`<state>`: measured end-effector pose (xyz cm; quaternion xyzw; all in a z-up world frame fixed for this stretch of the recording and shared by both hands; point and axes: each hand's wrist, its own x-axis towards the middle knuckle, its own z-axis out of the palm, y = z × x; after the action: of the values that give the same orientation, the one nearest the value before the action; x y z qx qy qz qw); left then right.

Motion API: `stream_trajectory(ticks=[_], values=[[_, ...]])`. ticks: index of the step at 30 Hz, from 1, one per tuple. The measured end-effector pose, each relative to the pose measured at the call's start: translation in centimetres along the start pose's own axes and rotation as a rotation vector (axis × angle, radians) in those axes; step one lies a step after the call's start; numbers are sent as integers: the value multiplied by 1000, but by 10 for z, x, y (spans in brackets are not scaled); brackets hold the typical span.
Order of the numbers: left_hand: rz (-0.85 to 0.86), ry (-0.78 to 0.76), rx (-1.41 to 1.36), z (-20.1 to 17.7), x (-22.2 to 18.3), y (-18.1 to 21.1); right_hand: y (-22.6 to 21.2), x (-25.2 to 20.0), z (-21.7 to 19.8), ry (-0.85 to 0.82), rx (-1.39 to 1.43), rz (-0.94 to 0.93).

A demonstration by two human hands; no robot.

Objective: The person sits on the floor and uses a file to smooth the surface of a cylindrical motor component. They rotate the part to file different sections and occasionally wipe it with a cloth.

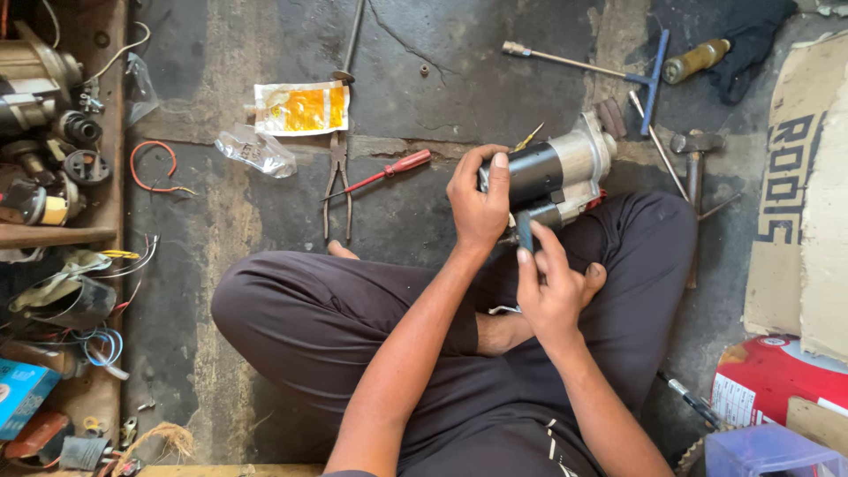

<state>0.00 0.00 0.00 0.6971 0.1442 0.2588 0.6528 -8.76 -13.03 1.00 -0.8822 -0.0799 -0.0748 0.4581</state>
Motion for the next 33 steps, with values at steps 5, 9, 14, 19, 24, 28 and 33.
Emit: stream_trajectory(ticks=[5, 9, 14, 19, 24, 28, 33], values=[[28, -12, 2, -1, 1, -2, -16, 18, -3, 7, -206, -43], [30, -37, 0, -3, 3, 1, -20, 8, -18, -24, -346, -178], [3, -95, -24, -8, 2, 2, 10, -1, -38, 180, 164, 30], [-50, -125, -22, -19, -3, 6, 60, 23, -52, 338, 420, 280], [-105, -170, 13, -32, 5, -7, 106, 46, -40, 347, 772, 502], [-108, -216, 16, -31, 12, -20, 113, 47, -41, 262, 741, 549], [-186, -317, -87, -38, 10, -23, 121, 45, -47, 200, 835, 551]])
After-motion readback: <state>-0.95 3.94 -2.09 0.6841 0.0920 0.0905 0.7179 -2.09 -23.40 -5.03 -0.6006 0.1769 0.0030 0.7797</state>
